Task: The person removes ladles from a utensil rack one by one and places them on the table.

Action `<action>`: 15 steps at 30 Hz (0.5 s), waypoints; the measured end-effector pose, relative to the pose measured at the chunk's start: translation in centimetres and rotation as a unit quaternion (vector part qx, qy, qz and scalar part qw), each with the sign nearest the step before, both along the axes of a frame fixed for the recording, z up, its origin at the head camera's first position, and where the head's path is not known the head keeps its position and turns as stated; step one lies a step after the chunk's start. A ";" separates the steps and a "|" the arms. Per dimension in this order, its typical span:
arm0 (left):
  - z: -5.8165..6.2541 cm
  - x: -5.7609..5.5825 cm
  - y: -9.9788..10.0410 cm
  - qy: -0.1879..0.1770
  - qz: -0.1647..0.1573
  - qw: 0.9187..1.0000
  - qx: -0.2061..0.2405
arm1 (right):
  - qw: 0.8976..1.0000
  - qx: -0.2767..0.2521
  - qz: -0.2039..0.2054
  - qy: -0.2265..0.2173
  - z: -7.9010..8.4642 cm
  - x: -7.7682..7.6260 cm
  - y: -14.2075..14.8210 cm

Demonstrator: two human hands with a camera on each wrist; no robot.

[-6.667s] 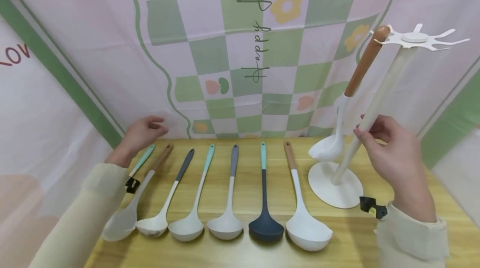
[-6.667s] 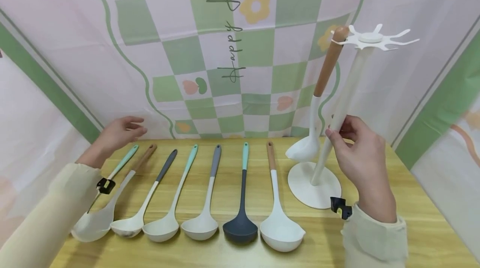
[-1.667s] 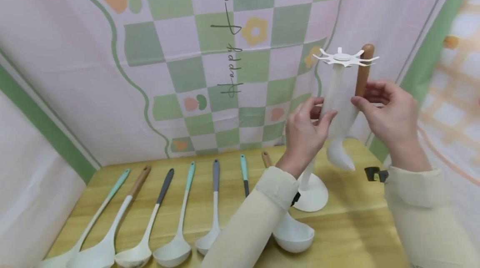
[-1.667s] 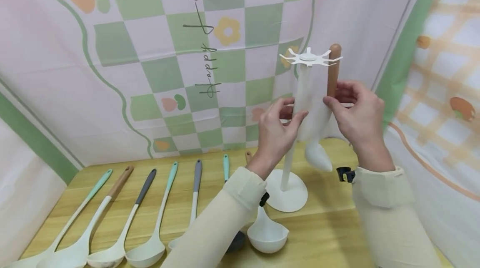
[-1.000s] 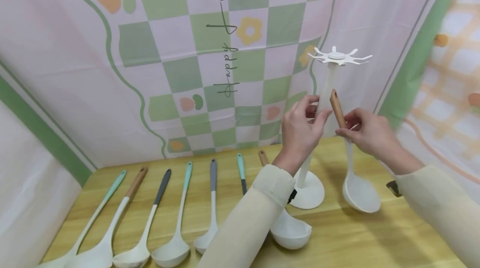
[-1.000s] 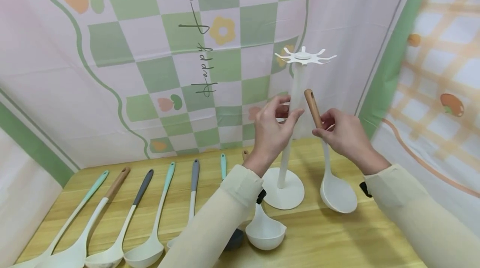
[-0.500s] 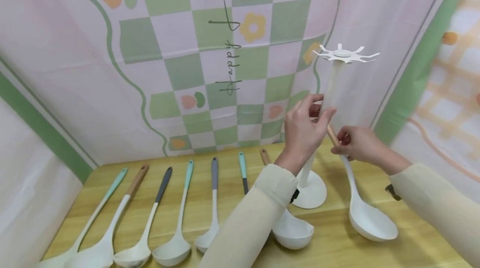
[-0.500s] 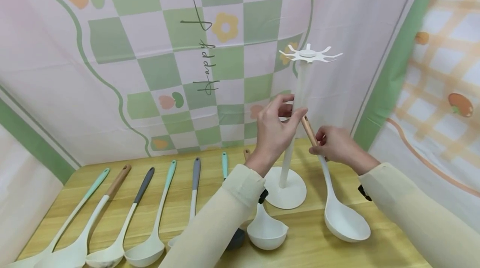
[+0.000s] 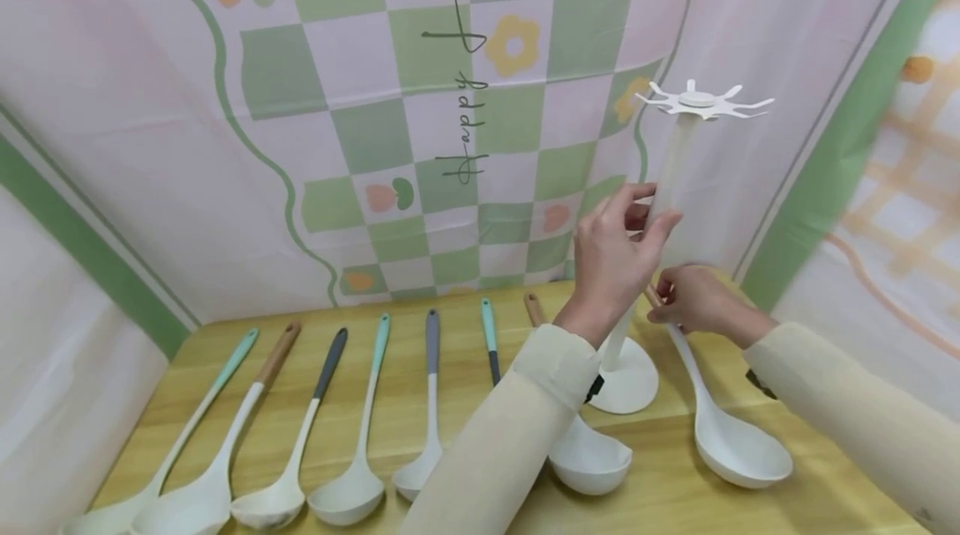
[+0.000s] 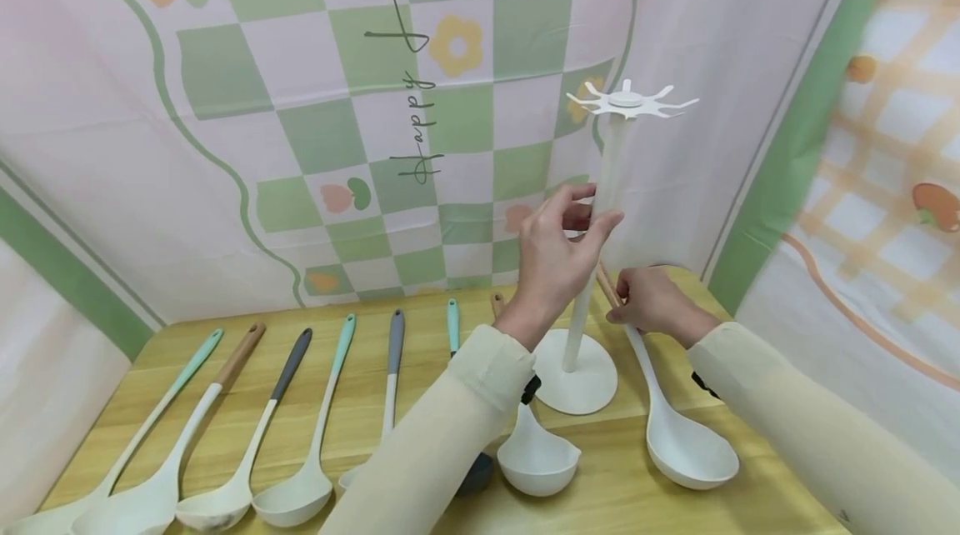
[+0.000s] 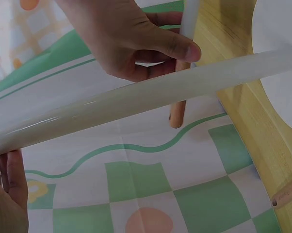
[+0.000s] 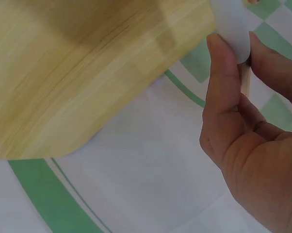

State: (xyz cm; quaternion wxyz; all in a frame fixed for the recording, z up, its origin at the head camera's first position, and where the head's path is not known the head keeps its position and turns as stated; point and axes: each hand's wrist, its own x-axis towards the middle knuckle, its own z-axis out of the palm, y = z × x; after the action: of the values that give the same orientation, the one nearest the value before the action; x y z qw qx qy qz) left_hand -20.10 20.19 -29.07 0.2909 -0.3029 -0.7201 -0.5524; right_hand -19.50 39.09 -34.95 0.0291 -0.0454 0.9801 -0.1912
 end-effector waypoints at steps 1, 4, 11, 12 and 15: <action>0.0 0.0 0.0 0.000 -0.001 1.000 0.000 | 1.000 0.002 0.003 0.001 -0.2 -0.1 0.0; -0.1 0.1 0.1 0.002 -0.003 1.000 -0.003 | 1.000 0.007 0.010 -0.002 -0.7 -0.4 -0.1; 0.0 -0.2 0.1 0.012 -0.002 1.000 0.001 | 0.999 0.025 0.029 -0.004 -2.5 -1.7 -0.4; 0.0 -0.2 0.1 0.012 -0.001 1.000 0.001 | 0.999 0.022 0.030 -0.005 -2.7 -1.9 -0.4; 0.0 -0.2 0.0 0.007 -0.012 1.000 0.008 | 0.999 0.017 0.032 -0.003 -3.6 -2.4 -0.3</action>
State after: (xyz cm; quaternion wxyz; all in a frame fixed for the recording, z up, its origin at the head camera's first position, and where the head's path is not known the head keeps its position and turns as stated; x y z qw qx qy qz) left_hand -20.33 20.22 -29.08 0.2913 -0.3133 -0.7099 -0.5594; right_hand -21.90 38.83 -38.53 0.0388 -0.0759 0.9811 -0.1737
